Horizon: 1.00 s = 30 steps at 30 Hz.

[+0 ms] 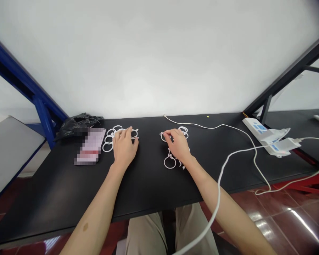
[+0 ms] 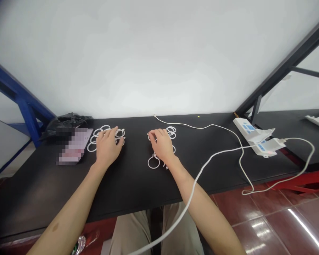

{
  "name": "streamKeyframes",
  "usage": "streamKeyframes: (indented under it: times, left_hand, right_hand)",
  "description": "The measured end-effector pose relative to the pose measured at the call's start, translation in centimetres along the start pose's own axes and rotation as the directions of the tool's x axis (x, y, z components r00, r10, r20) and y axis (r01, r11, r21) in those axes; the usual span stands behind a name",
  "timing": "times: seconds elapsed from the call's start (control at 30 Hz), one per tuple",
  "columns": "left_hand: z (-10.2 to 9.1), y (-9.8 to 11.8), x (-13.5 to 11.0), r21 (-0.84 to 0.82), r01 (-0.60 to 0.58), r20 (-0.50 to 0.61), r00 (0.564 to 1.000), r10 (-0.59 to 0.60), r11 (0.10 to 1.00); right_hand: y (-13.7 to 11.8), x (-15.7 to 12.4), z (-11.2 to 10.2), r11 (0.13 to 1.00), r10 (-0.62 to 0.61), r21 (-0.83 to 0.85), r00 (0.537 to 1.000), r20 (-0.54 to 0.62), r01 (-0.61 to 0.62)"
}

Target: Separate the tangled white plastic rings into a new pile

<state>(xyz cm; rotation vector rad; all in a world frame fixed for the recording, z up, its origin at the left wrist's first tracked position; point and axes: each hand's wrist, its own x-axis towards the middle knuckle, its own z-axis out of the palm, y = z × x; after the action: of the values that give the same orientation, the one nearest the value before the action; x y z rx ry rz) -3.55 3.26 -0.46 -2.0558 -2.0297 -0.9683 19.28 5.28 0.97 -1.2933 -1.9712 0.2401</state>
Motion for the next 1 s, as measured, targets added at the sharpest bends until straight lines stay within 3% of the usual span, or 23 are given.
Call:
streamKeyframes:
  times: [0.17,0.27,0.4,0.8,1.0]
  left_hand:
    - [-0.2,-0.4,-0.1,0.071,0.054,0.03,0.998,-0.057,0.996]
    - [-0.5,-0.2,-0.1,0.089,0.078,0.038,0.996,-0.082,0.993]
    - [-0.5,-0.4,-0.1,0.089,0.104,0.039,0.993,-0.108,0.991]
    - [0.5,-1.3,-0.2,0.073,0.072,0.029,0.997,-0.075,0.995]
    - [-0.2,0.3,-0.1,-0.029,-0.007,-0.039,0.999,0.006,1.0]
  right_hand:
    - [0.9,0.0,0.1,0.979,0.012,-0.203,0.996,0.089,0.006]
    - [0.9,-0.1,0.3,0.965,0.016,-0.262,0.985,0.174,0.03]
    - [1.0,-0.2,0.6,0.953,0.02,-0.302,0.982,0.187,0.038]
    - [0.9,-0.4,0.8,0.974,-0.026,-0.221,0.988,0.153,0.059]
    - [0.0,-0.3,0.8,1.0,-0.031,0.008,0.99,0.138,0.03]
